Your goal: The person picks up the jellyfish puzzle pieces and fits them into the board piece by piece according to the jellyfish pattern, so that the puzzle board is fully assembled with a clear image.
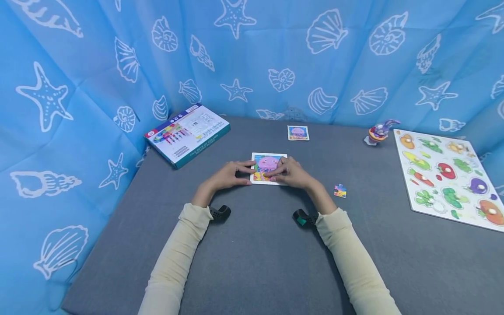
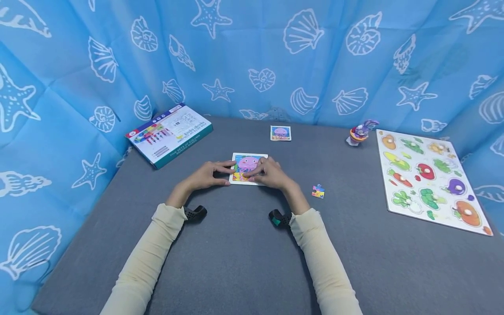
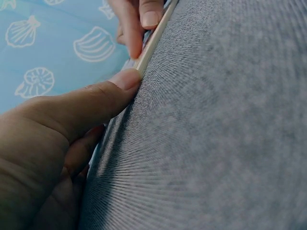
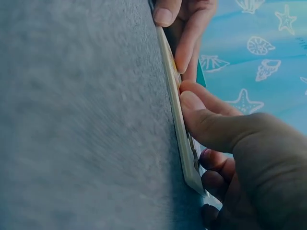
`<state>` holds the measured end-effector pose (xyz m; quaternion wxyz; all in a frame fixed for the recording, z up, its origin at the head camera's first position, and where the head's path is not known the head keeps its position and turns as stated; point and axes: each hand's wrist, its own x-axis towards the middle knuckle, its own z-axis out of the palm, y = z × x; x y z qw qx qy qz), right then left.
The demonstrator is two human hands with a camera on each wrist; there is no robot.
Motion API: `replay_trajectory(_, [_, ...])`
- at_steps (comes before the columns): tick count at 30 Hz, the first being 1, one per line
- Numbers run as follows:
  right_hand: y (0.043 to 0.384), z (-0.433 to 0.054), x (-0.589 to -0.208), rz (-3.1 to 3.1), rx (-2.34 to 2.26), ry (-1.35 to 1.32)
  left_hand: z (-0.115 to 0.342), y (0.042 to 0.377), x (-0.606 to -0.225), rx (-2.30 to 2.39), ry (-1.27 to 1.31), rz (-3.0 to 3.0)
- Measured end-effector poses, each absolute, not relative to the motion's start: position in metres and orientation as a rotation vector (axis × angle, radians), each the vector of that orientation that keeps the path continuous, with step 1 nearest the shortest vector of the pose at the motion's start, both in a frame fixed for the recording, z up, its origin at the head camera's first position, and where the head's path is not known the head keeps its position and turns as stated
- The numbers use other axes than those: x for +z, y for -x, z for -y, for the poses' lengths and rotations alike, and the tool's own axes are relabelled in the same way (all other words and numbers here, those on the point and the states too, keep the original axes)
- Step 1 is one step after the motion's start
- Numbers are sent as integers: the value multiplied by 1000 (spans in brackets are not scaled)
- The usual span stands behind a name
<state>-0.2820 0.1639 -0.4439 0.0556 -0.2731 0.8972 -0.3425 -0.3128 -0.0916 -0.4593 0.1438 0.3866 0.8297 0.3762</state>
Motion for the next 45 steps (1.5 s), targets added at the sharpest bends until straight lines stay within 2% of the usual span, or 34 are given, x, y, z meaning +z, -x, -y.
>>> replay_trajectory(17, [282, -166, -446, -2779, -1173, 741, 91, 311, -456, 1038, -1102, -2393])
replay_trajectory(27, [269, -188, -436, -2818, -1237, 559, 90, 312, -458, 1064, -1097, -2397])
replay_trajectory(45, [227, -289, -427, -2972, -1068, 172, 89, 310, -458, 1105, -1109, -2396])
